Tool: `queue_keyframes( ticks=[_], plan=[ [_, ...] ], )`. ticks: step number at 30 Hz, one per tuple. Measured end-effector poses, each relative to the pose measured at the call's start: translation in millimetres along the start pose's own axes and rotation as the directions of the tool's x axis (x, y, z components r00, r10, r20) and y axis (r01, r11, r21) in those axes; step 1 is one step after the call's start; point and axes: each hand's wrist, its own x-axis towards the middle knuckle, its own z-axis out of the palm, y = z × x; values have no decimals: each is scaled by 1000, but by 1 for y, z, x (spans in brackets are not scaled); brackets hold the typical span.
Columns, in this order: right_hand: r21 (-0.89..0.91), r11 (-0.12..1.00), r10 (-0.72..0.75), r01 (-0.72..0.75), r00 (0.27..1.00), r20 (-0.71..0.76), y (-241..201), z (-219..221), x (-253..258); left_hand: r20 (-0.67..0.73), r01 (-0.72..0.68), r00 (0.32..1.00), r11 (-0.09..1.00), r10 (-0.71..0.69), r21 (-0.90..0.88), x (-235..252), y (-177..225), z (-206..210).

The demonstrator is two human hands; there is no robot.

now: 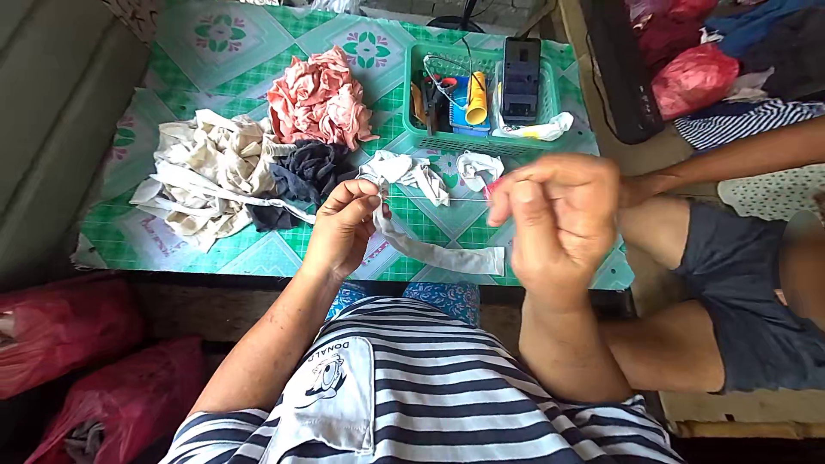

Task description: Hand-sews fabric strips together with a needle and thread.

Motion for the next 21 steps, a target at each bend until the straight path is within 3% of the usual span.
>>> queue_keyframes(
  ticks=[5,9,14,21],
  plan=[
    [-244,970,-26,-15,986,-164,8,-31,-7,-57,18,998,997,-22,-69,2,8,-11],
    [-308,949,-15,-60,972,-234,17,-44,-11,-5,29,1000,994,-30,-109,-1,11,-6],
    [-253,965,55,-69,997,-62,16,-30,-9,167,108,983,978,-78,-177,-7,14,3],
    [-98,994,57,-47,993,103,15,28,-10,246,142,964,975,-97,-170,-11,16,11]
  ],
)
